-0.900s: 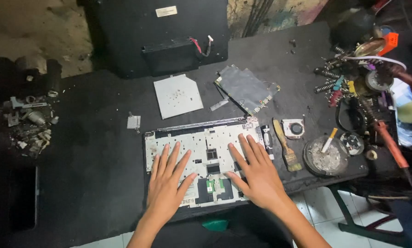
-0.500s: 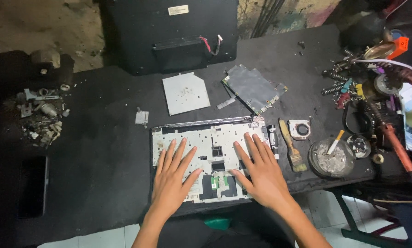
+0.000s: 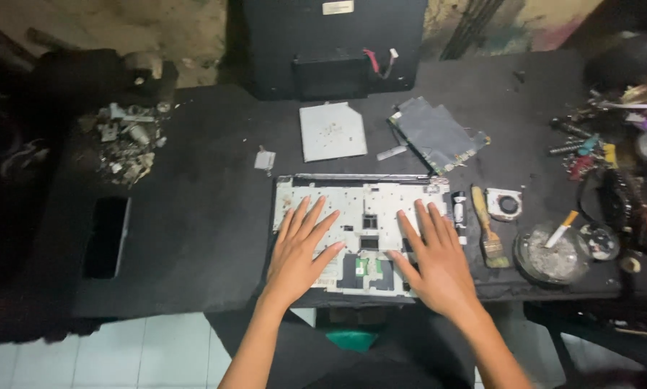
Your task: Disassembling a laptop to inspect and remove internal components like the motherboard and fan using a screwdriver.
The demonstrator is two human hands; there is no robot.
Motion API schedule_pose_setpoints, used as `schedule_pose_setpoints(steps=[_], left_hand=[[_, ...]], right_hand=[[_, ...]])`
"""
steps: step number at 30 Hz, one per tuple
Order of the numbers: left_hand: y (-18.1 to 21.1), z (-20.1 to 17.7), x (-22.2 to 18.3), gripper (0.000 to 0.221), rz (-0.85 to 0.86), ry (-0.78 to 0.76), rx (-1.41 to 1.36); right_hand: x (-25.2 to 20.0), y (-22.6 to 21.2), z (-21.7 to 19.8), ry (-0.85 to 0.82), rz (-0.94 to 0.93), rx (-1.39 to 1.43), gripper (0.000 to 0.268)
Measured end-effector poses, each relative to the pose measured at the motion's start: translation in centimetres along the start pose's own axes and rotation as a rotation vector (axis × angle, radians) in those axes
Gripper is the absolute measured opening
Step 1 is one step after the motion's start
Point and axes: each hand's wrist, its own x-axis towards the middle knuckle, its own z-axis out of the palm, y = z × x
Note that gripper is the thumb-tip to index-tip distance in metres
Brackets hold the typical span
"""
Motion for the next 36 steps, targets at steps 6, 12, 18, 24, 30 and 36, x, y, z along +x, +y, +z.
schedule_pose_setpoints(steps=[6,12,18,24,30,36], left_hand=[[-1.6,1.4,-0.4,0.054,0.13,0.168,0.022],[-1.3,1.0,-0.5,0.052,0.139,0.224,-0.021],[-0.9,0.7,-0.5,0.052,0.117,0.216,-0.027],[-0.7,0.4,-0.2,0.051,0.152,0.212,-0.006],[0.0,0.1,0.0,0.051,0.141,0.198,0.005],[0.0,0.3,0.5,0.051,0.116,0.146,0.01]], right_hand=[[-0.5,0.1,1.2,0.151,-0.033,0.024,0.069],[-0.3,-0.3,1.1,0.19,-0.054,0.017,0.067],[-0.2,-0.1,1.3,0.203,-0.057,0.011,0.067],[0.1,-0.3,0.7,0.222,-0.051,0.055,0.067],[0.1,0.0,0.8,0.258,-0.049,0.099,0.066],[0.5,0.1,0.1,0.228,-0.023,0.187,0.064]])
